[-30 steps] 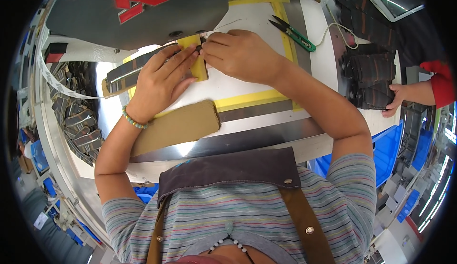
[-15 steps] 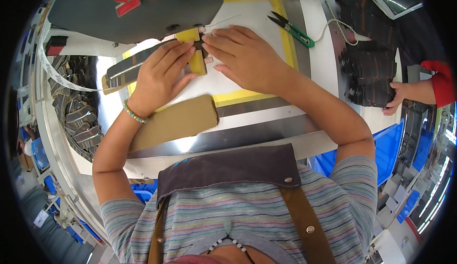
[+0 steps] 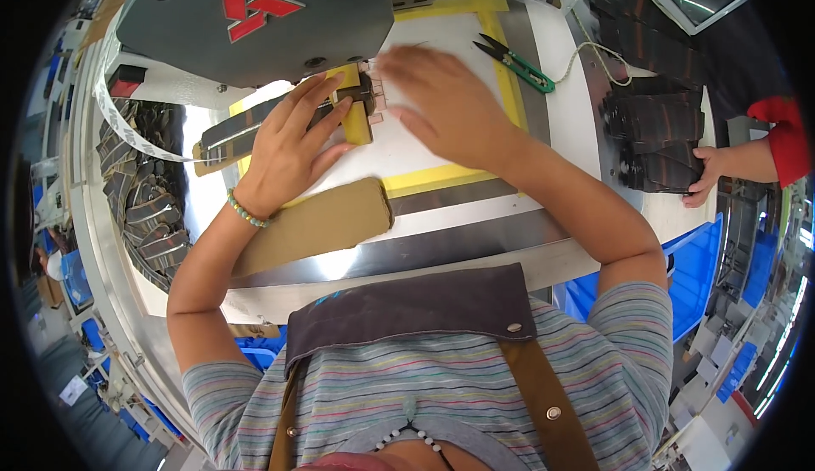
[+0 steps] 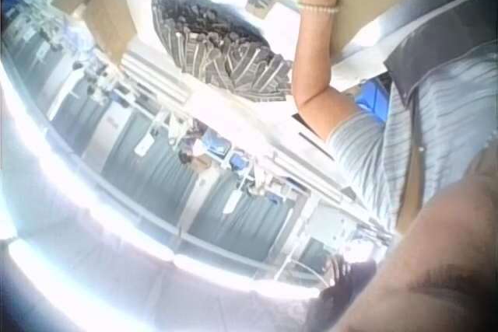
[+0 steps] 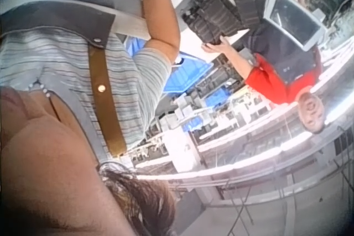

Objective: Using an industrial sewing machine to assemble leather and fabric straps.

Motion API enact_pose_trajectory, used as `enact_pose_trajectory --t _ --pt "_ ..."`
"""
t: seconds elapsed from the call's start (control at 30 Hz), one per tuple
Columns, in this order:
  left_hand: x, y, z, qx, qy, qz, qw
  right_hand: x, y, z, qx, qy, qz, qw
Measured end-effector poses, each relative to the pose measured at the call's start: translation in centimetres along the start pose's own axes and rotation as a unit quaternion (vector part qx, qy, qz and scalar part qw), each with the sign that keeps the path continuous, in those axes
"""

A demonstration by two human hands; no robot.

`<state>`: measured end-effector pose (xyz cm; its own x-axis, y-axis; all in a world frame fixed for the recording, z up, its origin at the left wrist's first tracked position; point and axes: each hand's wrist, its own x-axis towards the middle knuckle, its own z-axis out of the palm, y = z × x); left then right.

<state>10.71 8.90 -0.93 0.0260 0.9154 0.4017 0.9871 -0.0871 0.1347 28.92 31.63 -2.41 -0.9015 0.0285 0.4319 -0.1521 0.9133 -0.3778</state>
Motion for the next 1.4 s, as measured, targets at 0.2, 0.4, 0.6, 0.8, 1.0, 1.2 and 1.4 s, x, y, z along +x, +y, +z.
enact_pose_trajectory --t 0.2,0.4,0.6,0.8,1.0,1.2,1.4 --pt "0.1 -0.1 0.2 0.003 -0.008 0.010 1.000 0.6 0.2 0.5 -0.069 -0.011 0.025 0.997" --pt "1.3 -1.6 0.9 0.017 -0.012 0.012 1.000 1.3 1.4 0.3 -0.106 -0.026 0.010 0.994" --pt "1.7 -2.9 1.6 0.022 -0.037 -0.002 0.999 1.7 2.7 0.5 -0.111 -0.033 0.015 0.993" --pt "1.8 -2.9 1.9 0.025 -0.006 0.015 1.000 1.7 2.6 0.5 -0.120 -0.029 0.011 0.992" --pt "1.9 -3.4 2.0 0.037 -0.017 0.009 0.999 2.2 3.0 0.5 -0.139 -0.013 -0.016 0.990" --pt "1.8 -3.5 2.1 0.030 -0.021 0.001 0.999 2.3 3.4 0.5 -0.135 -0.039 -0.015 0.990" --pt "1.9 -2.7 1.9 0.019 -0.043 0.016 0.999 1.3 3.2 1.8 -0.141 0.007 -0.013 0.990"
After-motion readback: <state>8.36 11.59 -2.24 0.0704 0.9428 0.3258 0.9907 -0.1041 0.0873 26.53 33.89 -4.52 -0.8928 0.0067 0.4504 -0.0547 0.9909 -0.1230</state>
